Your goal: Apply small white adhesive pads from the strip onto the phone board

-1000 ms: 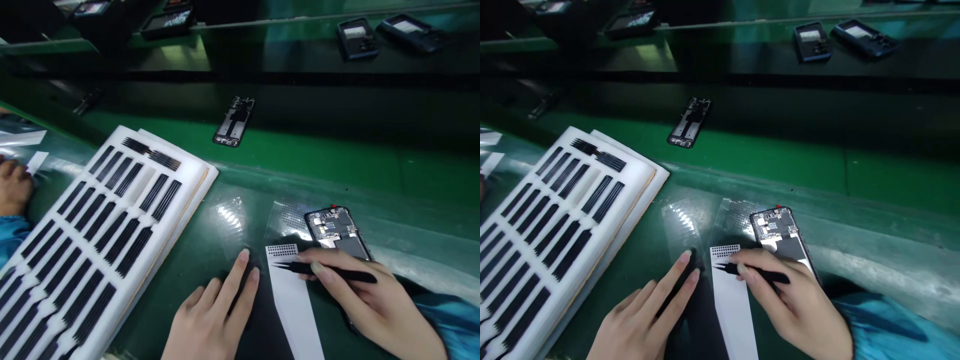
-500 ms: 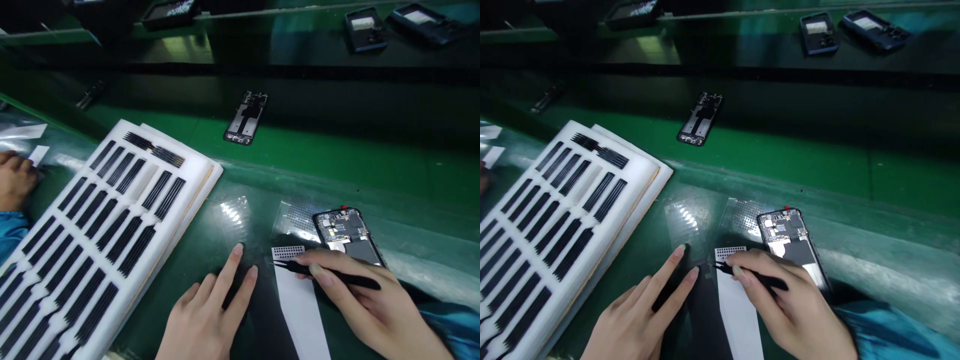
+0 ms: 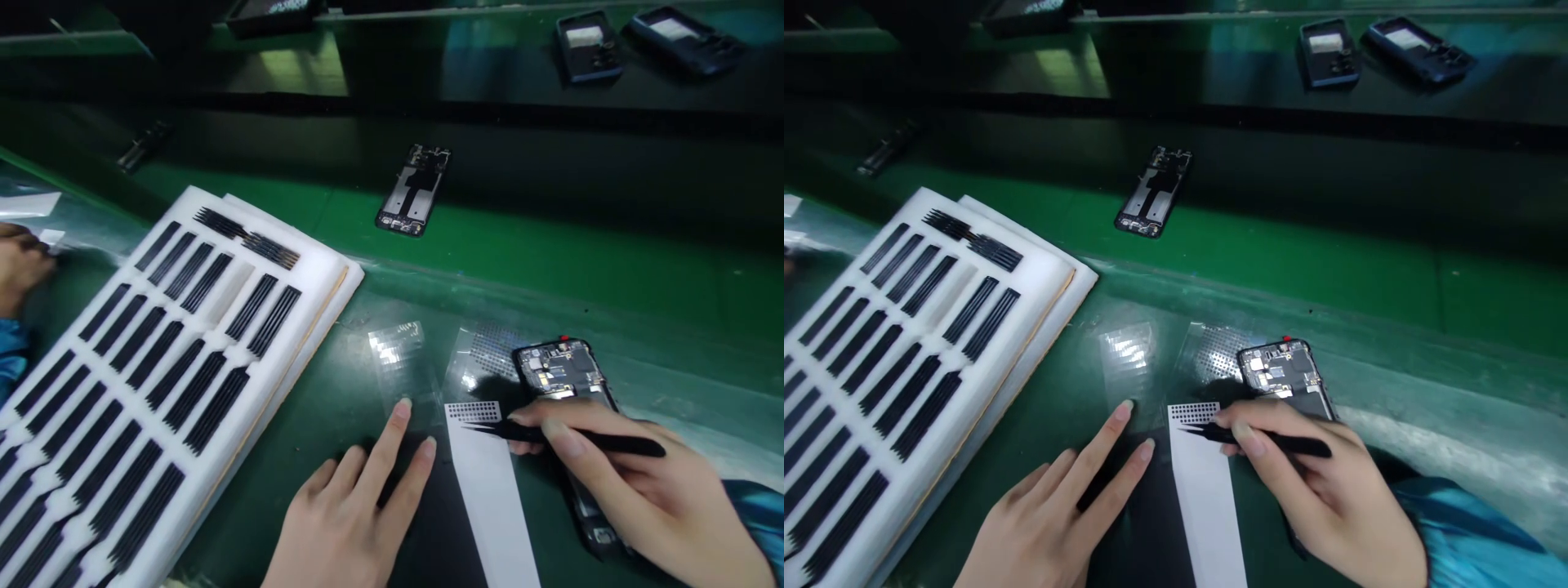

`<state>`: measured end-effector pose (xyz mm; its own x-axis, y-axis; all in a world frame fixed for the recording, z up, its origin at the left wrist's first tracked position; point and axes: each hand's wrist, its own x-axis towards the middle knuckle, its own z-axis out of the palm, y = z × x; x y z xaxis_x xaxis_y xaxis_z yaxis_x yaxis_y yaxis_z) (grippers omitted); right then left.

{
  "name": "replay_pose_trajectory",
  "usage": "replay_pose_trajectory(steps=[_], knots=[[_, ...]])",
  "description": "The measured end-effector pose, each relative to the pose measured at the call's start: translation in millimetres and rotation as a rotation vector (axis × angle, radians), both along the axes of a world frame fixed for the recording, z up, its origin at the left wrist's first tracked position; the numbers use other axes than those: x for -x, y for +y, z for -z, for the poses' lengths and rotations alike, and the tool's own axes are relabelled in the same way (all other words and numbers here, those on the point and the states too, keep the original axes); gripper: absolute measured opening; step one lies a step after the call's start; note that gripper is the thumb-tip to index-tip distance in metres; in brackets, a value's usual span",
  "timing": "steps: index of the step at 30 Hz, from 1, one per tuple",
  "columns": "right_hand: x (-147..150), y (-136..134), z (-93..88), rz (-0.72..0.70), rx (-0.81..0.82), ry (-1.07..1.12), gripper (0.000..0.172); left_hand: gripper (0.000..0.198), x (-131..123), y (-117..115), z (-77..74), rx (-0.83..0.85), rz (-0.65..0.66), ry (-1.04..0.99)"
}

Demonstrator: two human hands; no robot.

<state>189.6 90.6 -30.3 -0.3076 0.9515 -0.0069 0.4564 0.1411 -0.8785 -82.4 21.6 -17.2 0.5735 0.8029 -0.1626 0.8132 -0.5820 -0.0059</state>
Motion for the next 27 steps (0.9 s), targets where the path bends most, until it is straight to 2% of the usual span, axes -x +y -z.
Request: replay_pose_trajectory(steps=[7,16,21,27], knots=[[0,-2,11.6,-0.078,-0.017,0.068,0.019,0.070,-21,11,3.7,0.023,0.027,0.002],[-1,3,12.5,-0.208,-0.099,0.094,0.025,0.074,-20,11,11.4,-0.021,0.026,-0.025],[-1,15,-2.5,-0.339,-0.062,0.033,0.023,0.074,-20,11,11.2,-0.009,0.019,-0.041],[17,61,-27.5,-0.597,0.000,-0.074,0.024,0.078,-23,10,9.2,0.031,-0.008,-0.032]])
